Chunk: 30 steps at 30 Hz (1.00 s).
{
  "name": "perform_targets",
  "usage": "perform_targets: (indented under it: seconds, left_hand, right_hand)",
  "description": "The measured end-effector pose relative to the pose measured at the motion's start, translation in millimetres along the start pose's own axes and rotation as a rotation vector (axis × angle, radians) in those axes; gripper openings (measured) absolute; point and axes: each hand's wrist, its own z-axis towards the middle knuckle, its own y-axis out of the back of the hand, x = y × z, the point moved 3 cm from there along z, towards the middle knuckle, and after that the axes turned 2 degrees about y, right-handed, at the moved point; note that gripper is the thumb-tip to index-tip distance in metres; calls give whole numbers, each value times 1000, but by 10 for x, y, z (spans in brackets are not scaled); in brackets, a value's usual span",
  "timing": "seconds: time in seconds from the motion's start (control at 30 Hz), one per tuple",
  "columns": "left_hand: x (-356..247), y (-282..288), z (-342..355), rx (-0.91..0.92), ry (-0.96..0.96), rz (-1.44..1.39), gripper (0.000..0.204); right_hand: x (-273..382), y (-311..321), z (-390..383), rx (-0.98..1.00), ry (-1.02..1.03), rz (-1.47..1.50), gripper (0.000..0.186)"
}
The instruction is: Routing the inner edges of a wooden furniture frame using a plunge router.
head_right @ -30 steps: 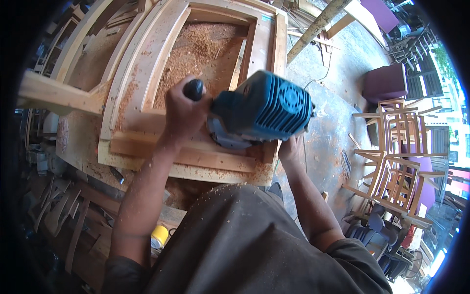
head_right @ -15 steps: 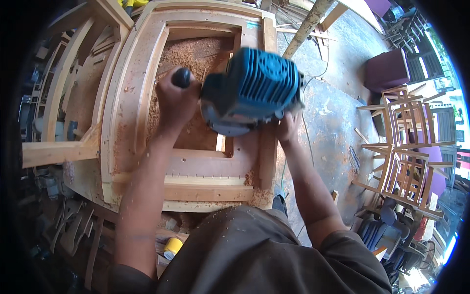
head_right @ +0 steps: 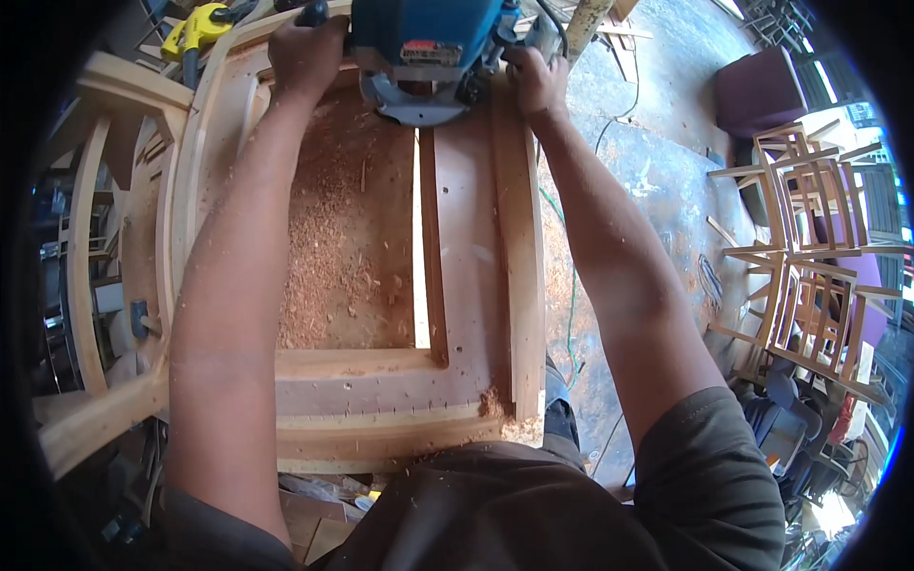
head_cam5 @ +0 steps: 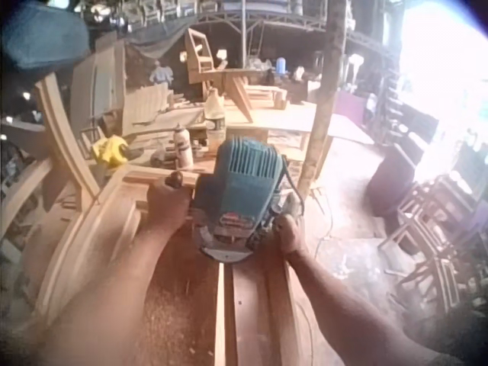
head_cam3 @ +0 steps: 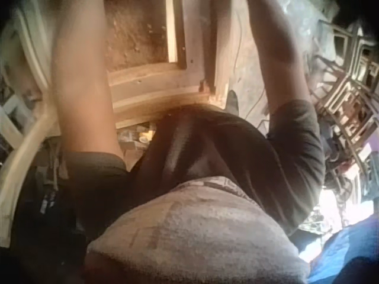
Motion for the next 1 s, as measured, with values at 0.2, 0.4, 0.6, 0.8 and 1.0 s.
perform_targets:
  seconds: [0.2, 0.4, 0.6, 0.8, 1.0]
  left_hand:
    - [264, -317, 573, 20, -198, 332, 14]
    - [332, -620, 783, 112, -268, 562, 16]
    - [269, -463, 757, 19, -160, 258, 16]
    - [87, -312, 382, 2, -100, 54, 13]
    - [-22, -96, 113, 59, -7, -95, 25]
  right_hand:
    - [-272, -284, 259, 73, -123, 112, 12]
    - [-718, -484, 326, -166, -319, 586, 17]
    - [-613, -467, 337, -51, -265, 444, 21]
    - [-467, -275, 202, 15, -112, 206, 10]
    - [-173, -69, 92, 40, 47, -32, 13]
